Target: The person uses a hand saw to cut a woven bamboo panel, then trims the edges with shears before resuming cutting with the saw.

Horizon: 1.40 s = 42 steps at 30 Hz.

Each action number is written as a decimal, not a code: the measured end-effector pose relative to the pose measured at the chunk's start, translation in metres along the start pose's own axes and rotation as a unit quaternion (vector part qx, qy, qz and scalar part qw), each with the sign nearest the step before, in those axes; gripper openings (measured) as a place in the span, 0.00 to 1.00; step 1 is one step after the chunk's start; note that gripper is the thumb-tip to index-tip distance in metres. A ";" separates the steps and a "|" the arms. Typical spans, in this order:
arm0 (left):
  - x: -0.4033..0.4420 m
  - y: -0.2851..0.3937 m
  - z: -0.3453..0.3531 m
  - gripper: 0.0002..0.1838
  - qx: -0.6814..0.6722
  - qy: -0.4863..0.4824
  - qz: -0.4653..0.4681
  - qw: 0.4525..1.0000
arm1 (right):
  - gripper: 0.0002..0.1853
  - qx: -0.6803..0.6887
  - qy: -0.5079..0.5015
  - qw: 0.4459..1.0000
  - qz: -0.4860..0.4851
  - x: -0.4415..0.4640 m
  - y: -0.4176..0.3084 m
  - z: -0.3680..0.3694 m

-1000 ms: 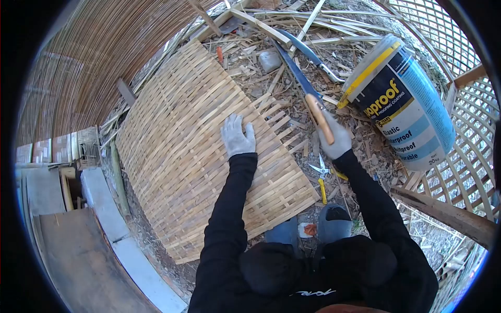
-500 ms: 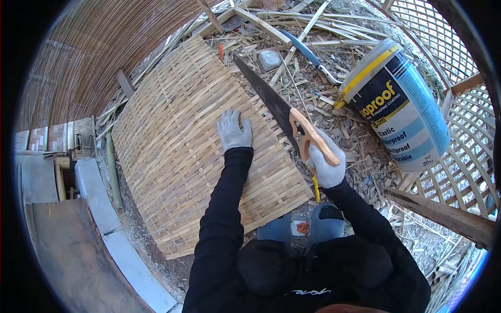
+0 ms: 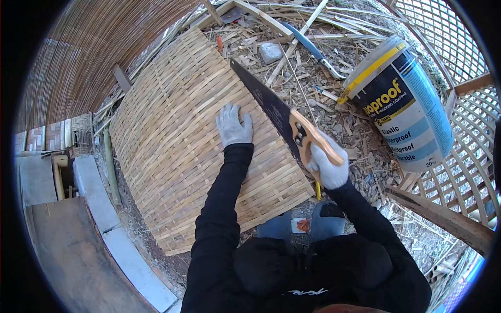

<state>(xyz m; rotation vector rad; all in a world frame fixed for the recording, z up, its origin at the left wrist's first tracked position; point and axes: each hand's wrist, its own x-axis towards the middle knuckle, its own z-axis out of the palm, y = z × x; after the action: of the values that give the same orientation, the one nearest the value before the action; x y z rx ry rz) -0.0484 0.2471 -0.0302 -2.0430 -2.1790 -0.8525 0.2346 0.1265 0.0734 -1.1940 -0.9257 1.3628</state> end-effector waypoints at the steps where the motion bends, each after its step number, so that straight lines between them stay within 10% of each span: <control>1: -0.002 -0.001 0.000 0.23 -0.001 -0.002 0.001 1.000 | 0.24 0.039 -0.009 0.999 0.016 0.011 0.001 0.008; 24: 0.002 0.002 -0.003 0.21 -0.005 0.018 0.024 1.000 | 0.08 0.111 0.009 0.991 0.068 0.058 0.027 0.031; 28: 0.005 -0.003 -0.005 0.21 -0.016 0.010 0.026 0.999 | 0.23 -0.104 -0.027 0.990 -0.095 0.071 0.001 0.029; 34: 0.001 0.000 -0.006 0.23 -0.016 0.023 0.018 0.999 | 0.35 -0.492 -0.086 0.798 -0.337 -0.002 0.001 -0.067; 42: 0.001 -0.004 -0.002 0.27 -0.019 0.019 0.030 0.999 | 0.41 -0.577 -0.311 0.743 -0.137 -0.039 -0.022 -0.116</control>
<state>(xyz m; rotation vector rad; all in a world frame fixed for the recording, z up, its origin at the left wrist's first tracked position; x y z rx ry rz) -0.0527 0.2475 -0.0296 -2.0807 -2.0859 -0.9254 0.3500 0.0814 0.0778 -1.3422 -2.5672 0.8577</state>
